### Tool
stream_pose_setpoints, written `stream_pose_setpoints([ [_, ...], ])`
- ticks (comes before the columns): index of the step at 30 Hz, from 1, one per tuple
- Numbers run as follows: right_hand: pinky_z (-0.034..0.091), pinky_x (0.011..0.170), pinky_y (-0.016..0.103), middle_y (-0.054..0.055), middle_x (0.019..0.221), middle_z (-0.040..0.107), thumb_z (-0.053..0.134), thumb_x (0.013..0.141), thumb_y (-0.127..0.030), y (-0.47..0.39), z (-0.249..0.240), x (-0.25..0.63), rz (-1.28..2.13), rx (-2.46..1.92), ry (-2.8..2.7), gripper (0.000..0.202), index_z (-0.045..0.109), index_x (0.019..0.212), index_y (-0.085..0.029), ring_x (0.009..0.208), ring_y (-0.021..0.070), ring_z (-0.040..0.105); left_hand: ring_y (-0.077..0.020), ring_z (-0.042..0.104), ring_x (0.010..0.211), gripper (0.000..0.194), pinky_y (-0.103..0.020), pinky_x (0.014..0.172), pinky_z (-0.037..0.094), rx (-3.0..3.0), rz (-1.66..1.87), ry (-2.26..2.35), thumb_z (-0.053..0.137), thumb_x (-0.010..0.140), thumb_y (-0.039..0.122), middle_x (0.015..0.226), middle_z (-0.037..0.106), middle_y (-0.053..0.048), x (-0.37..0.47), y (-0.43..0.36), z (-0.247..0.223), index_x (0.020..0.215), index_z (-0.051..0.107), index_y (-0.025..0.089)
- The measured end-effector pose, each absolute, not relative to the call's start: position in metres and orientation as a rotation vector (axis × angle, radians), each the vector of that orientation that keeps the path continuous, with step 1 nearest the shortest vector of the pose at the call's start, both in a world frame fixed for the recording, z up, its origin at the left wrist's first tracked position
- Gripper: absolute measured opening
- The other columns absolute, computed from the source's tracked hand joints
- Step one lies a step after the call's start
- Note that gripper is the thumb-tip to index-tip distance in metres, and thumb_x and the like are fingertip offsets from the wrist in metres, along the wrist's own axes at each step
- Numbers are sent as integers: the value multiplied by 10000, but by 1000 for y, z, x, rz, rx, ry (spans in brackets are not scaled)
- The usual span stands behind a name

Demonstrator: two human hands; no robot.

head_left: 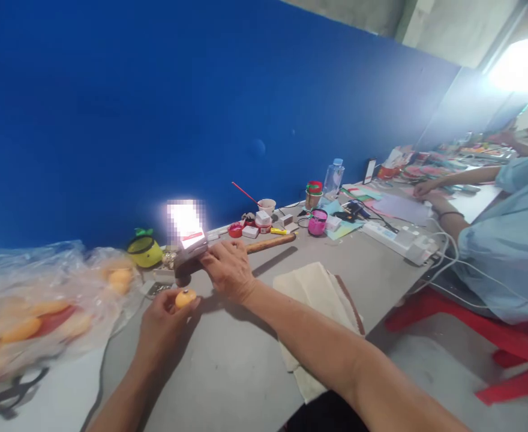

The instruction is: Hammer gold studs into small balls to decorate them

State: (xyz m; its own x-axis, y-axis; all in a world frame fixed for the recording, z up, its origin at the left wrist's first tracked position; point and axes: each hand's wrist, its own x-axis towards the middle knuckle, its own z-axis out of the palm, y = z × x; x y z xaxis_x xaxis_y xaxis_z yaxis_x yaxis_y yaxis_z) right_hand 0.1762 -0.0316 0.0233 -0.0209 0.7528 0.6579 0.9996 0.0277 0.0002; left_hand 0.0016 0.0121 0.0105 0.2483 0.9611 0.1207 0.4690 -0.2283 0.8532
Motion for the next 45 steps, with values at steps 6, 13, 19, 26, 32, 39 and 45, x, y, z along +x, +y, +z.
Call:
stream_pose_setpoints([
  [6, 312, 931, 403, 55, 1065, 681, 522, 1034, -192, -32, 25, 178, -635, -1795, -1848, 336, 652, 1337, -254, 991, 225, 547, -280, 709, 725, 453, -323, 586, 518, 1827, 853, 1319, 794, 590, 473, 814, 755, -88, 3, 9, 14, 931, 699, 190],
  [13, 313, 912, 411, 76, 1101, 698, 487, 1052, -199, -31, 26, 177, -579, -1813, -1772, 355, 632, 1372, -249, 1009, 237, 556, -261, 701, 694, 487, -301, 570, 499, 1806, 818, 1340, 756, 602, 460, 795, 756, -69, 5, 7, 16, 1000, 684, 189],
  [19, 319, 880, 400, 70, 1054, 698, 488, 1060, -212, -31, 27, 178, -576, -1799, -1811, 348, 627, 1378, -244, 991, 232, 560, -260, 689, 681, 482, -308, 575, 496, 1827, 793, 1357, 765, 615, 440, 760, 751, -56, 5, 5, 16, 1024, 694, 195],
  [26, 338, 890, 401, 64, 1041, 687, 574, 1004, -195, -30, 25, 177, -575, -1788, -1887, 382, 613, 1382, -237, 988, 236, 563, -285, 709, 760, 457, -335, 637, 534, 1779, 827, 1339, 774, 584, 443, 819, 768, -83, 5, 5, 22, 952, 716, 178],
  [32, 329, 931, 415, 68, 1102, 690, 517, 1042, -205, -31, 25, 176, -618, -1790, -1821, 319, 655, 1325, -259, 1023, 234, 551, -272, 704, 726, 436, -317, 576, 529, 1681, 884, 1341, 789, 580, 441, 784, 749, -76, 6, 5, 20, 924, 707, 187],
  [39, 328, 862, 411, 116, 1049, 684, 499, 1077, -270, -32, 25, 179, -584, -1820, -1723, 268, 694, 1247, -202, 989, 261, 554, -204, 694, 759, 470, -278, 630, 562, 1567, 962, 1158, 827, 618, 416, 913, 753, -83, 5, 6, 3, 984, 691, 155],
  [45, 317, 829, 397, 96, 1002, 686, 543, 1054, -235, -33, 21, 179, -552, -1769, -1846, 297, 665, 1324, -212, 944, 253, 546, -185, 639, 697, 371, -273, 616, 500, 1694, 942, 1237, 804, 625, 356, 790, 721, -41, 5, 11, -7, 914, 688, 154],
])
